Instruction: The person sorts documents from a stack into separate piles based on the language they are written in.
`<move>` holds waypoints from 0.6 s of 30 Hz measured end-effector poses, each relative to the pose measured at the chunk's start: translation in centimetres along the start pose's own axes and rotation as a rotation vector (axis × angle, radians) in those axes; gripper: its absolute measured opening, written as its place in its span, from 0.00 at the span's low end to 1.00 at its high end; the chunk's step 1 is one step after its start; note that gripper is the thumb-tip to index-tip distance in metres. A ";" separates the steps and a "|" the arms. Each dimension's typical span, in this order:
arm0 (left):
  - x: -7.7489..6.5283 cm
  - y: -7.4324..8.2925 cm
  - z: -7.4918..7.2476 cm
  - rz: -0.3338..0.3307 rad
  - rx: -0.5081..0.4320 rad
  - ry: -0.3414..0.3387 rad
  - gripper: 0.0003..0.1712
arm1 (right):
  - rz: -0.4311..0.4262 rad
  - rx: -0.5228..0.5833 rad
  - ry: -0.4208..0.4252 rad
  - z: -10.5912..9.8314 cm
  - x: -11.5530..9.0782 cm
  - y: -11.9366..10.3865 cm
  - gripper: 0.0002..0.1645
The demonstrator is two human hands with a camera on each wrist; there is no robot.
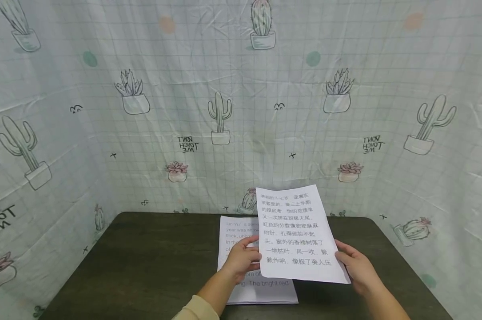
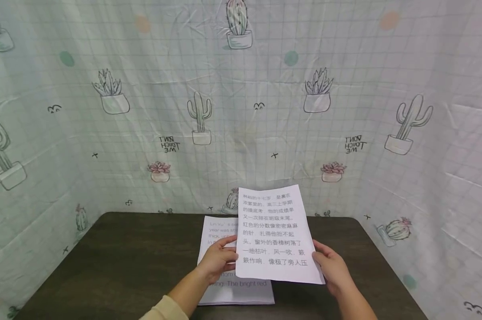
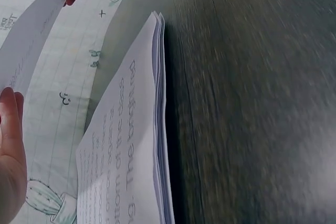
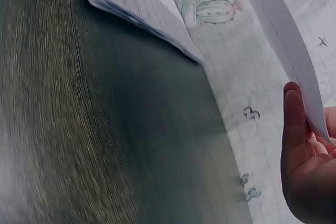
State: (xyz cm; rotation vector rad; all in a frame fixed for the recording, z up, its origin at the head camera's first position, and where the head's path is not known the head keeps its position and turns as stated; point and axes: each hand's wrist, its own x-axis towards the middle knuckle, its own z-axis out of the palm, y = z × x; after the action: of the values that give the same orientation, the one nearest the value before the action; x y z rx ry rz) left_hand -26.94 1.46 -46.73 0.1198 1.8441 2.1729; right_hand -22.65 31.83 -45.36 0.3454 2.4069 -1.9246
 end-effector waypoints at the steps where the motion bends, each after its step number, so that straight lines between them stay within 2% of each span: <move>1: 0.1 0.0 0.3 -0.002 -0.003 0.001 0.37 | 0.004 0.001 -0.005 -0.4 0.1 0.1 0.34; 13: 0.9 -0.3 4.1 -0.007 -0.026 -0.033 0.36 | 0.051 -0.019 0.008 -4.7 0.5 0.9 0.37; 18: 1.3 -0.6 5.8 -0.020 -0.021 -0.021 0.36 | 0.061 -0.030 0.009 -6.4 0.8 1.6 0.37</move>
State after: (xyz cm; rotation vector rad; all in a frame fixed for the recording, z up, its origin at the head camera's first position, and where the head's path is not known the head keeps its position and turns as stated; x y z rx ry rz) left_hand -26.69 7.46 -46.46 0.1183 1.8025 2.1689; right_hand -22.45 38.44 -45.52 0.4221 2.3982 -1.8637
